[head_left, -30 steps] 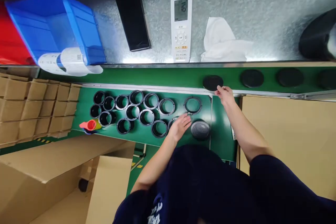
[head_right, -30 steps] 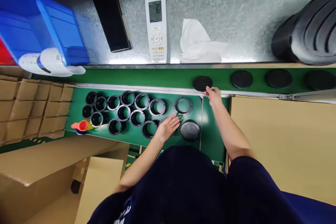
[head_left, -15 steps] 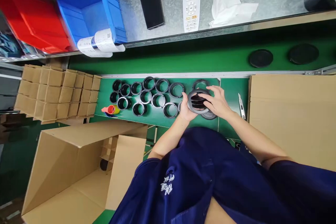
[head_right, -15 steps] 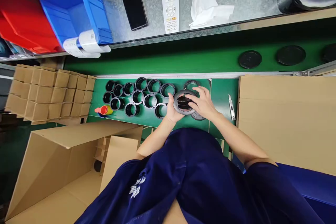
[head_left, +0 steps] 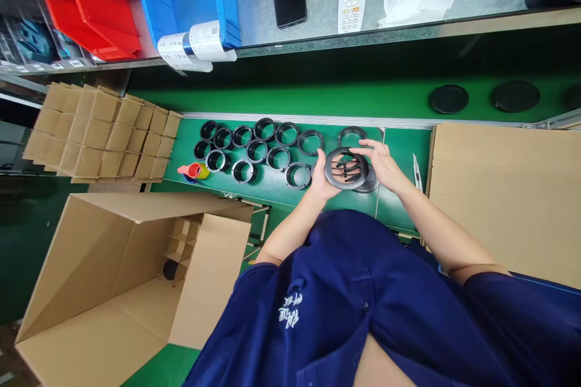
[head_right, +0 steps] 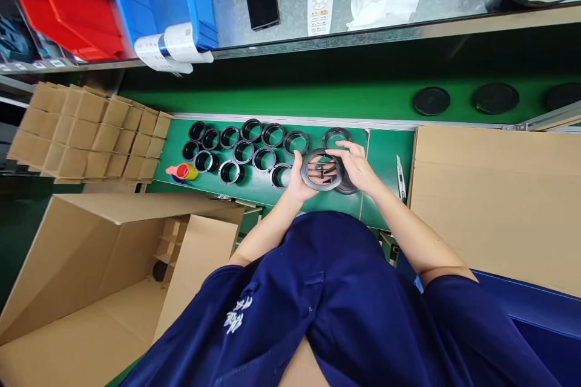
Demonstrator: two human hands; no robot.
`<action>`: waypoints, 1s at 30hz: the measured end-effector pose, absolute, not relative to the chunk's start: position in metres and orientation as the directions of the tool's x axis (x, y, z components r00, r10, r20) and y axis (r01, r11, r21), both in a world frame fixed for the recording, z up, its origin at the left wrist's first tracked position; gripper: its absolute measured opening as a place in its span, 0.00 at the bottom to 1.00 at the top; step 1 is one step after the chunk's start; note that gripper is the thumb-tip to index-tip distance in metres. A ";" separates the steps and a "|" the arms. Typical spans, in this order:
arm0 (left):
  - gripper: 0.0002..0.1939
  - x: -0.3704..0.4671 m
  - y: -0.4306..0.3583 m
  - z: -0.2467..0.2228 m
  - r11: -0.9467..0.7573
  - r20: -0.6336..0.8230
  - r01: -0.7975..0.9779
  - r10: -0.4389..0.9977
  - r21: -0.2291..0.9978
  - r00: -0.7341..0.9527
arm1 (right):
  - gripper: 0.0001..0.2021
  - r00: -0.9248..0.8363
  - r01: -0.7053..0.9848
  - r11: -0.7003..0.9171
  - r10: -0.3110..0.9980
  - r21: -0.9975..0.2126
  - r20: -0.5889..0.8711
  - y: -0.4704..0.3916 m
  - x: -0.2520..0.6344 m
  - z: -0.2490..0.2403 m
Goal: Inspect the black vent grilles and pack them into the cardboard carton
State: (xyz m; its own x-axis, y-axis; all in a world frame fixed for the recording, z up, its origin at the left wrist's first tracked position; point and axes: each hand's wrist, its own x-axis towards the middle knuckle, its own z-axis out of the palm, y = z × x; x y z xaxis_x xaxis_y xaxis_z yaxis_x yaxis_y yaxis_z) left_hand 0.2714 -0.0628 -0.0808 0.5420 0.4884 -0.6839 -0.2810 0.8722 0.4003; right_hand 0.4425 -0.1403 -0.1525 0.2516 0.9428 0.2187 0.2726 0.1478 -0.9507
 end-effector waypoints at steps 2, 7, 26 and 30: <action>0.39 0.269 -0.063 -0.083 0.874 -0.687 -0.283 0.485 0.394 0.541 | 0.40 0.243 0.298 0.161 0.940 -0.941 0.238 -0.143 0.439 -0.155; 0.37 0.262 -0.066 -0.095 0.869 -0.710 -0.228 0.491 0.439 0.505 | 0.39 -0.044 0.542 0.322 0.933 -0.776 0.357 -0.153 0.413 -0.166; 0.24 0.214 -0.025 -0.121 0.863 -0.846 -0.179 0.501 0.473 0.180 | 0.51 0.139 0.772 -0.090 0.990 -0.629 0.029 0.005 0.426 -0.233; 0.19 0.215 -0.022 -0.127 0.906 -0.901 -0.140 0.415 0.399 0.124 | 0.39 0.149 0.729 -0.052 0.985 -0.683 0.084 0.014 0.414 -0.223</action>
State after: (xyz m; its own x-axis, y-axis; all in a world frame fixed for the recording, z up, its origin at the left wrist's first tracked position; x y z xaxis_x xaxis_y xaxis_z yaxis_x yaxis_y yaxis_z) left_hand 0.2151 -0.0217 -0.1268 0.1243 0.4155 -0.9011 -0.1403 0.9063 0.3986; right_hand 0.4140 0.0137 -0.2234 0.1485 0.9854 0.0838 0.7288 -0.0518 -0.6827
